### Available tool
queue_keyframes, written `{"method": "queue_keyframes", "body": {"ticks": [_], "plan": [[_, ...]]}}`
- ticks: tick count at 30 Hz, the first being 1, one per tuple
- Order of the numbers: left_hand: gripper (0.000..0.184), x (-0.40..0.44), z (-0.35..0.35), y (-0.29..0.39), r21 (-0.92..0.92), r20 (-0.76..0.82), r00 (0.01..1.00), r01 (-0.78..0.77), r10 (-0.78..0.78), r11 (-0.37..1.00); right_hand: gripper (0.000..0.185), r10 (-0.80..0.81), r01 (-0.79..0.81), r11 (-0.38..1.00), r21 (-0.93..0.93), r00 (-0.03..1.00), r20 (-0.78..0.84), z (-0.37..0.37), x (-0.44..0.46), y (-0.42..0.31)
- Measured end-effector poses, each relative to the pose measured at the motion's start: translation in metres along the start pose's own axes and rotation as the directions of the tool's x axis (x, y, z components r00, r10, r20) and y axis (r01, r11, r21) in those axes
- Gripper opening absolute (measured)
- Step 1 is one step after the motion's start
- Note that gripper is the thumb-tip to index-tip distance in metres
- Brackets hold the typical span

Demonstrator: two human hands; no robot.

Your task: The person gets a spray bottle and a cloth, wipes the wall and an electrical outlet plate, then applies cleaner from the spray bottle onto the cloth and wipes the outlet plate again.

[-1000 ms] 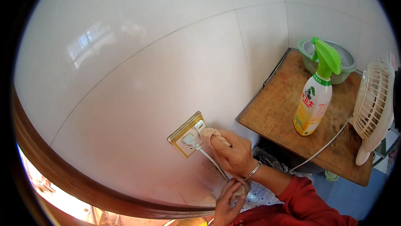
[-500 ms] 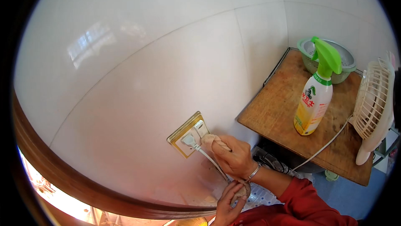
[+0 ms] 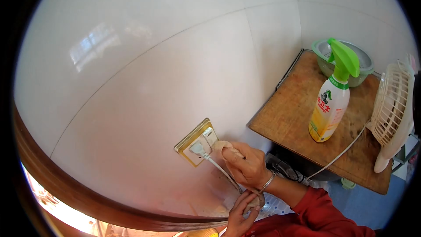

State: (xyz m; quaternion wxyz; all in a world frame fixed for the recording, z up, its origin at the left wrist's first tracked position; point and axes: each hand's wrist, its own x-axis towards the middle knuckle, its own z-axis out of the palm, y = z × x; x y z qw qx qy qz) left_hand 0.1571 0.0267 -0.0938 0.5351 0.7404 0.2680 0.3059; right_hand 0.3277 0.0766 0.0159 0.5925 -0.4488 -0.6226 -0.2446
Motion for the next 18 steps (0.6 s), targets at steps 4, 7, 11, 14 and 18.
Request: {"method": "queue_keyframes", "body": {"ticks": [4,7,11,14,18], "plan": [[0.047,0.001,-0.002,0.011,-0.153,-0.013,0.993,0.111,-0.114,0.982,0.038,-0.005,0.005,1.0,-0.005,0.999,-0.031,0.0,0.011,-0.002],[0.048,0.002,-0.002,0.017,-0.067,-0.058,0.998,0.017,-0.021,0.998,0.039,-0.003,0.003,1.0,0.009,1.0,0.0,0.0,0.011,-0.003],[0.047,0.0,0.001,0.015,-0.173,0.001,0.992,0.121,-0.123,0.977,0.039,0.001,-0.001,1.0,0.0,1.0,0.016,-0.004,0.01,-0.005],[0.046,0.0,0.001,0.012,-0.188,-0.032,0.993,0.109,-0.117,0.976,0.038,0.01,-0.01,1.0,0.001,1.0,-0.009,-0.001,0.015,-0.006],[0.043,0.002,-0.003,0.016,-0.055,-0.032,0.998,0.045,-0.047,0.997,0.037,0.0,0.0,1.0,0.007,1.0,0.024,-0.003,0.011,-0.004]]}}
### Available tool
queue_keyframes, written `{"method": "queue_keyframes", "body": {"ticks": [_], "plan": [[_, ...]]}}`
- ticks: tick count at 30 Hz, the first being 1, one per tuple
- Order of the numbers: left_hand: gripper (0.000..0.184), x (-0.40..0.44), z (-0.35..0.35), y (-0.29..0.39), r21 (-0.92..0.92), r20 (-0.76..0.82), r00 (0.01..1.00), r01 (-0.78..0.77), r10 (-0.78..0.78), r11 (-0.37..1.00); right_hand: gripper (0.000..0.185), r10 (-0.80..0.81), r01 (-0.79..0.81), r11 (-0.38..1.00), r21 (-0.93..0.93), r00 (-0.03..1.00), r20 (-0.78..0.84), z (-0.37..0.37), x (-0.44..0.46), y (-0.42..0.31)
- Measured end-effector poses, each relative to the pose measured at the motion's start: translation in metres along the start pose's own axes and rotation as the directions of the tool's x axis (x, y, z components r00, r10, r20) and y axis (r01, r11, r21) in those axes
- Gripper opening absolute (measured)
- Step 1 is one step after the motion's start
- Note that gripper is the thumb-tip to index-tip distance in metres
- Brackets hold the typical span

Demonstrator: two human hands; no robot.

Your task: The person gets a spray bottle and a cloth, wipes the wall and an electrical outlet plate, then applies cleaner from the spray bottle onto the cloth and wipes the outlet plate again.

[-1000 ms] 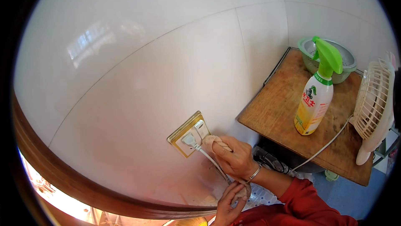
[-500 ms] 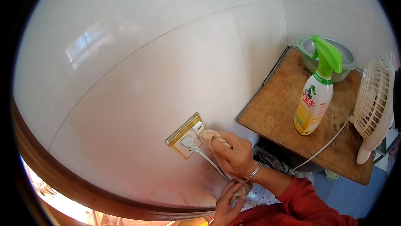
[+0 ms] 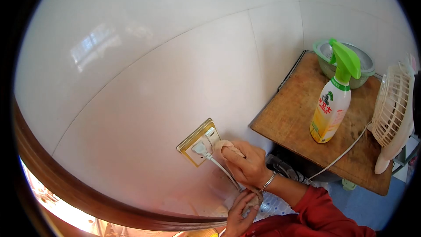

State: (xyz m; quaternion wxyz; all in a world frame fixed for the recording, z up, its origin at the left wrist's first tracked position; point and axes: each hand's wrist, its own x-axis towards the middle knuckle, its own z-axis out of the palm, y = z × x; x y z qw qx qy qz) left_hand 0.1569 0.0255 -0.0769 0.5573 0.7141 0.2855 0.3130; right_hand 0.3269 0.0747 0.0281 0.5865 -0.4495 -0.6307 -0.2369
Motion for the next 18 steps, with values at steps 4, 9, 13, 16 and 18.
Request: {"method": "queue_keyframes", "body": {"ticks": [4,9,13,16,18], "plan": [[0.041,0.001,0.004,-0.003,0.204,0.023,0.994,-0.109,0.106,0.973,0.027,0.028,-0.031,0.997,0.066,0.998,0.051,-0.001,-0.004,0.002],[0.044,0.005,0.004,0.018,-0.131,-0.071,0.996,0.041,-0.05,0.991,0.042,-0.009,0.009,1.0,0.028,1.0,0.029,0.004,0.011,0.004],[0.044,0.003,0.003,-0.015,-0.152,-0.046,0.996,0.064,-0.072,0.986,0.041,-0.01,0.011,0.999,-0.049,0.999,0.035,0.005,-0.004,0.003],[0.044,0.003,0.002,-0.021,-0.113,0.051,0.991,0.132,-0.127,0.985,0.039,0.0,0.008,0.998,-0.062,0.992,0.129,0.006,-0.024,0.009],[0.044,0.004,0.003,-0.026,0.045,0.107,0.994,0.005,-0.009,0.999,0.038,0.039,-0.033,0.999,-0.038,0.984,0.171,0.008,-0.039,0.014]]}}
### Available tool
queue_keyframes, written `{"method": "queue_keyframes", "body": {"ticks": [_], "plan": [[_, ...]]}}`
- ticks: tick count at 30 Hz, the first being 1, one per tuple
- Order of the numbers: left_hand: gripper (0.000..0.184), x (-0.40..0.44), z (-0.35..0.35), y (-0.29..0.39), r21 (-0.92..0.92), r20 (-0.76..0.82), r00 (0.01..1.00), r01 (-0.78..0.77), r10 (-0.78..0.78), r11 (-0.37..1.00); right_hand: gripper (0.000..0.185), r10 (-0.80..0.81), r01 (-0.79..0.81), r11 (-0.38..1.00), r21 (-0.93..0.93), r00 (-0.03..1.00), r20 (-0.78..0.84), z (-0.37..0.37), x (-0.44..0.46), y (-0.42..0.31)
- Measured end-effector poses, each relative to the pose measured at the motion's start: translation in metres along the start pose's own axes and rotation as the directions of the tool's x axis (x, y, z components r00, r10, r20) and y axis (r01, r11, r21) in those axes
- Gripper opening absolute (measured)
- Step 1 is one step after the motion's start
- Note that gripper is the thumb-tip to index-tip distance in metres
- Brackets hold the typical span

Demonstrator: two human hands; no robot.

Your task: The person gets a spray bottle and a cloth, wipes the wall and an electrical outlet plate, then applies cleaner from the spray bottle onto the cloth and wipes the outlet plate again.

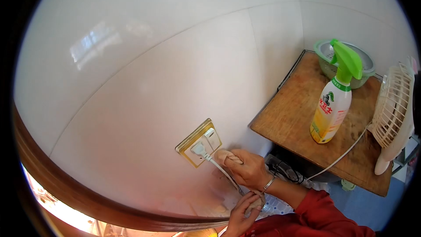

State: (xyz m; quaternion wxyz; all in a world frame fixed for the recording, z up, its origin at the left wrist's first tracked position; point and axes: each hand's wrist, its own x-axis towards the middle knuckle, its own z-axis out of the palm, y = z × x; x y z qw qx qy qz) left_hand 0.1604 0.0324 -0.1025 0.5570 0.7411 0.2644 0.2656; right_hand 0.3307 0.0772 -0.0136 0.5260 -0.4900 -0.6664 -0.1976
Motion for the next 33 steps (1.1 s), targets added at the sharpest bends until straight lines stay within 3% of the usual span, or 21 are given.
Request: {"method": "queue_keyframes", "body": {"ticks": [1,3,4,6,9,12,16,19,21,22,24,25,27,31,33], "plan": [[0.044,0.0,0.001,0.002,0.002,0.002,1.0,-0.003,0.003,1.0,0.038,-0.001,0.001,1.0,-0.002,1.0,-0.003,-0.002,-0.002,0.001],[0.043,-0.002,0.002,0.012,-0.131,0.041,0.982,0.188,-0.184,0.973,0.037,-0.018,0.025,0.998,0.066,0.995,-0.095,-0.009,0.0,-0.002],[0.043,-0.002,0.002,0.02,-0.13,0.042,0.981,0.194,-0.19,0.972,0.037,-0.013,0.019,0.998,0.068,0.996,-0.093,-0.013,0.005,-0.005],[0.045,0.001,-0.003,0.033,-0.02,-0.033,0.994,0.099,-0.1,0.995,0.039,-0.082,0.077,0.996,-0.033,0.982,-0.169,-0.019,0.025,-0.01],[0.046,0.002,-0.004,0.031,-0.154,-0.115,0.992,0.032,-0.05,0.988,0.028,-0.043,0.045,0.999,0.014,0.991,-0.129,-0.014,0.043,-0.01],[0.047,0.003,-0.004,0.031,-0.095,-0.142,0.99,-0.018,0.004,0.995,0.027,-0.047,0.044,0.999,-0.018,0.98,-0.192,-0.009,0.041,-0.014],[0.045,0.0,-0.003,0.028,-0.083,-0.108,0.994,0.02,-0.029,0.996,0.029,0.002,-0.003,1.0,-0.014,0.993,-0.115,-0.001,0.017,-0.006],[0.044,0.001,0.0,0.024,0.09,-0.058,0.998,-0.005,0.01,0.996,0.042,-0.022,0.021,1.0,-0.018,0.998,-0.053,-0.001,0.003,0.001],[0.04,0.002,0.003,0.014,-0.131,0.021,0.986,0.169,-0.168,0.977,0.037,0.046,-0.048,0.997,0.059,0.998,0.034,-0.005,-0.002,0.001],[0.04,0.002,0.003,0.015,-0.127,0.023,0.986,0.168,-0.166,0.978,0.037,0.047,-0.049,0.997,0.058,0.998,0.029,-0.007,-0.003,0.0],[0.038,0.002,0.003,0.022,-0.078,0.07,0.988,0.141,-0.136,0.987,0.03,0.245,-0.242,0.884,0.4,0.969,0.044,-0.013,-0.002,-0.004],[0.038,0.003,0.002,0.028,-0.076,0.072,0.988,0.141,-0.136,0.987,0.03,0.247,-0.242,0.884,0.4,0.968,0.042,-0.016,0.0,-0.007],[0.036,0.004,0.001,0.035,-0.029,0.053,0.999,0.004,-0.003,1.0,0.028,0.377,-0.378,0.746,0.548,0.918,0.12,-0.024,0.009,-0.011],[0.038,0.0,-0.001,0.034,0.026,-0.04,0.999,0.001,0.0,1.0,0.024,0.473,-0.448,0.629,0.635,0.869,0.144,-0.029,0.037,-0.013],[0.039,-0.002,-0.004,0.04,0.025,-0.106,0.994,-0.034,0.036,0.999,0.024,0.493,-0.351,0.505,0.789,0.867,0.071,-0.022,0.048,-0.012]]}}
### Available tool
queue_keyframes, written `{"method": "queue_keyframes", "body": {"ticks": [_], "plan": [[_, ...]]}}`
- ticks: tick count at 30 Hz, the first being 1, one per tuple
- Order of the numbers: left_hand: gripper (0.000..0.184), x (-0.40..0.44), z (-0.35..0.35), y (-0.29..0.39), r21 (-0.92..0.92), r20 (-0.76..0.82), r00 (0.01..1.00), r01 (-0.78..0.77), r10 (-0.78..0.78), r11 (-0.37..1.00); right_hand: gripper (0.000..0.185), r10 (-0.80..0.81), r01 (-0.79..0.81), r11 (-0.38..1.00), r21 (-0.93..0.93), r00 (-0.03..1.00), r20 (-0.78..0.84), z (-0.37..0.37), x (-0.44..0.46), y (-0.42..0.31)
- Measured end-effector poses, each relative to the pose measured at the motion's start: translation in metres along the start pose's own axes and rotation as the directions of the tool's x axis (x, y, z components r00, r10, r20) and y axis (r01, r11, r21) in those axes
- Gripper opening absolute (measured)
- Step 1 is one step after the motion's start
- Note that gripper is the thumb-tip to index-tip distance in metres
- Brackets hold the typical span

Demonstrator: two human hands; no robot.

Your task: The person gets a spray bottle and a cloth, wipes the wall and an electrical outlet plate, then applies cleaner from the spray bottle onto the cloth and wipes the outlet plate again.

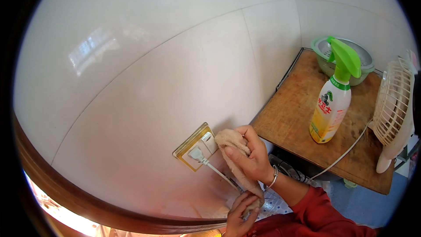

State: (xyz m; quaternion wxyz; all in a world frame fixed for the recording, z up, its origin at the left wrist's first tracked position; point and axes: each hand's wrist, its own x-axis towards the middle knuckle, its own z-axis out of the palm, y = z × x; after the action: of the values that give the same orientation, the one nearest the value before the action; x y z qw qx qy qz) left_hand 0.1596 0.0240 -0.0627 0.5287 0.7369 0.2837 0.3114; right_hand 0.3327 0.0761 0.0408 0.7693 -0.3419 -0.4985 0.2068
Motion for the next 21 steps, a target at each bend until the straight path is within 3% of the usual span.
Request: {"method": "queue_keyframes", "body": {"ticks": [6,9,13,15,19,21], "plan": [[0.039,0.001,-0.005,-0.003,-0.142,-0.042,0.999,-0.014,0.008,0.99,0.019,-0.085,0.095,0.986,-0.134,0.994,0.074,0.01,0.017,-0.004],[0.038,0.002,-0.005,0.002,-0.107,-0.044,0.999,-0.034,0.029,0.994,0.017,-0.086,0.091,0.958,-0.271,0.996,0.029,0.016,0.018,-0.004],[0.038,0.004,-0.003,0.0,-0.115,-0.04,0.998,0.039,-0.044,0.993,0.017,-0.115,0.113,0.944,-0.31,0.993,0.011,0.013,0.009,0.01],[0.038,0.006,-0.002,-0.006,-0.092,0.056,0.994,0.099,-0.095,0.991,0.016,0.002,0.008,0.942,-0.335,0.999,0.032,0.009,0.001,0.014],[0.039,0.003,0.005,-0.012,-0.027,0.02,1.0,0.009,-0.008,1.0,0.014,0.055,-0.044,0.945,-0.323,0.998,0.027,0.004,-0.011,0.022],[0.039,0.003,0.002,-0.014,-0.017,0.117,0.992,0.044,-0.042,0.999,0.013,0.156,-0.148,0.963,-0.225,0.988,0.019,0.003,-0.013,0.021]]}}
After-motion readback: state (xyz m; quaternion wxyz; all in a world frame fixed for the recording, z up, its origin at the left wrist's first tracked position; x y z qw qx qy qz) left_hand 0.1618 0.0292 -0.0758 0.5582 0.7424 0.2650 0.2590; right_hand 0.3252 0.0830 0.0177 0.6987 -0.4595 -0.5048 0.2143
